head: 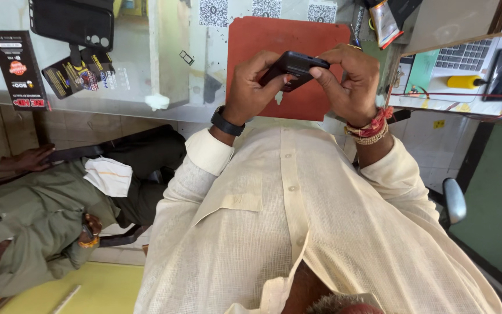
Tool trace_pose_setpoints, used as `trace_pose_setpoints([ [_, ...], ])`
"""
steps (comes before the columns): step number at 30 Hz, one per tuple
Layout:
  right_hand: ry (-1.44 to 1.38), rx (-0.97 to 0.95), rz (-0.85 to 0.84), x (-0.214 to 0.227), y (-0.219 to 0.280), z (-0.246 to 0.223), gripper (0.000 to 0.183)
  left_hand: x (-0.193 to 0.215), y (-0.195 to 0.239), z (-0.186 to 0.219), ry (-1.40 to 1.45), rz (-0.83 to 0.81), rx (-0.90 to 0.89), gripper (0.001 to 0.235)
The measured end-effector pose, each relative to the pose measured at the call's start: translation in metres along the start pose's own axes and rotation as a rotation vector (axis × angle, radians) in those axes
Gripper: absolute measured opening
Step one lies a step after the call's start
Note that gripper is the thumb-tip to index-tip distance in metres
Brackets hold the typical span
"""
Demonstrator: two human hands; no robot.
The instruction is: The person reassembles a smartphone on a red mat, connecting internal ribbon cables and placing the back cover. The person then presses the edges to secure the cover and inspects the device.
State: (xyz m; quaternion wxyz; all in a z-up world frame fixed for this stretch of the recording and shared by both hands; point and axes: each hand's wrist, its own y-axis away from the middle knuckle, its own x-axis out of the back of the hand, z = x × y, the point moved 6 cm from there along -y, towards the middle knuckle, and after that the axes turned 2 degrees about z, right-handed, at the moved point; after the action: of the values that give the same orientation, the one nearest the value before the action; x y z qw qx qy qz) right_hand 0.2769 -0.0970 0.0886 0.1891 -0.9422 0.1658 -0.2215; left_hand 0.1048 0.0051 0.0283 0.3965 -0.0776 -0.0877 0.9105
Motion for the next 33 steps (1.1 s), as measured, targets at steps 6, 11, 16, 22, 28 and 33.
trace_pose_setpoints([
  [6,0.261,0.116,-0.004,-0.004,-0.002,-0.016,0.014,-0.006,-0.02,0.001,0.145,-0.015,-0.117,0.026],
  [11,0.257,0.11,0.045,-0.004,0.0,-0.01,0.014,-0.016,-0.03,-0.009,0.138,-0.021,-0.172,0.023],
  [16,-0.09,-0.012,0.192,-0.004,0.0,0.02,0.025,-0.02,-0.043,-0.016,0.109,-0.025,-0.213,0.019],
  [22,-0.228,-0.082,0.182,-0.012,-0.001,0.04,0.017,-0.02,-0.054,-0.011,0.104,-0.069,-0.318,0.019],
  [28,-0.267,-0.076,0.16,-0.017,0.002,0.041,0.016,-0.02,-0.051,-0.01,0.152,-0.111,-0.3,0.016],
  [33,-0.218,-0.076,0.124,-0.017,0.001,0.04,0.015,-0.02,-0.053,-0.009,0.124,-0.118,-0.317,0.015],
])
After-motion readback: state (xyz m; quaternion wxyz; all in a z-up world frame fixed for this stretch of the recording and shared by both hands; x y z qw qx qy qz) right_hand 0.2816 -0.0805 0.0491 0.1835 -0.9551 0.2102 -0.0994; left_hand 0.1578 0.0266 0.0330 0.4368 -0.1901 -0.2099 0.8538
